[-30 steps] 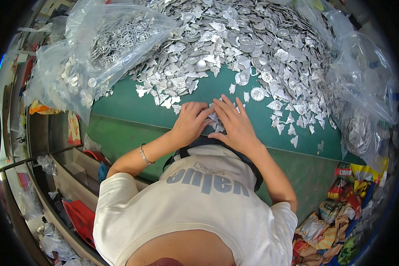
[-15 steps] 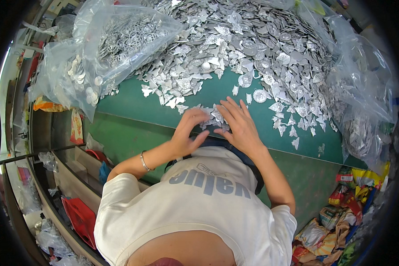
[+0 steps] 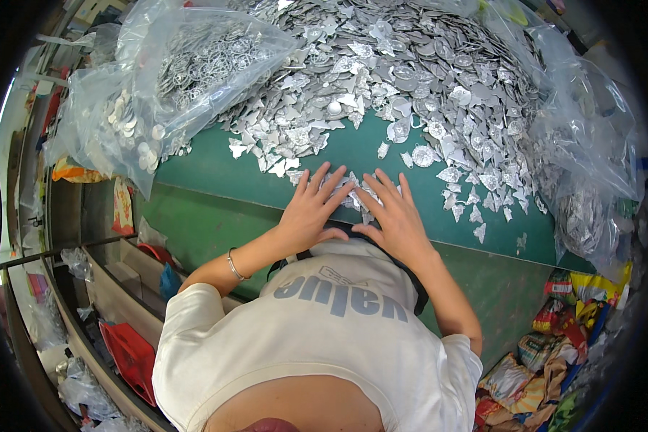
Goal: The person sorts small silver butterfly-shaped decorative items from a large pile on a green workbench, picking them up and grouping them by hand.
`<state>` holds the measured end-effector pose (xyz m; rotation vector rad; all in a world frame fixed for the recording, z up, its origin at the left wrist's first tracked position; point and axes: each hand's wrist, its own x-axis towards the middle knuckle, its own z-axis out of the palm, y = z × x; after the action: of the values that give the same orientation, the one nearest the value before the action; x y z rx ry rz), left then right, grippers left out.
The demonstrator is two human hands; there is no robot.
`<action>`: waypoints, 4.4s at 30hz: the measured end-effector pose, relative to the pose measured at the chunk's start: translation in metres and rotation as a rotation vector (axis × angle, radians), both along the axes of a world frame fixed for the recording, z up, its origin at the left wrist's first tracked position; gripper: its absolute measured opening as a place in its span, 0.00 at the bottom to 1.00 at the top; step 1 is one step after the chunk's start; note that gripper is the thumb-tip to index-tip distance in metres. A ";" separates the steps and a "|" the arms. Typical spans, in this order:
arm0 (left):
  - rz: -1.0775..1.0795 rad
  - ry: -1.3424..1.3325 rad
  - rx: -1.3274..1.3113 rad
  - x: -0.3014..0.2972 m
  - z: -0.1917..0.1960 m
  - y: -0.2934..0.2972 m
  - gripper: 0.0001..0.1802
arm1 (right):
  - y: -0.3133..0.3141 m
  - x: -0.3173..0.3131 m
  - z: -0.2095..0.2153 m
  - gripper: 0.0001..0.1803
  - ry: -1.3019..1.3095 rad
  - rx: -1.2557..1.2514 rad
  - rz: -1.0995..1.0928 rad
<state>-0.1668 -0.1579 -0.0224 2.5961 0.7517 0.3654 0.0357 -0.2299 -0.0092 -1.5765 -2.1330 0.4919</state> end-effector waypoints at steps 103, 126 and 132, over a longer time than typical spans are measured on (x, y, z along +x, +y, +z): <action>0.618 -1.622 -1.108 0.145 0.131 0.310 0.21 | 0.056 0.005 0.027 0.03 0.641 0.281 -0.303; 0.073 -0.182 -0.152 0.045 -0.007 0.011 0.37 | -0.009 -0.007 -0.006 0.38 -0.028 -0.015 -0.184; 0.180 -0.377 -0.185 0.012 0.009 0.013 0.30 | 0.018 0.008 -0.002 0.35 0.142 0.103 -0.109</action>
<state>-0.1544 -0.1452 -0.0131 2.2026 0.8373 0.7744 0.0437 -0.2124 -0.0116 -1.5430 -1.9248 0.4375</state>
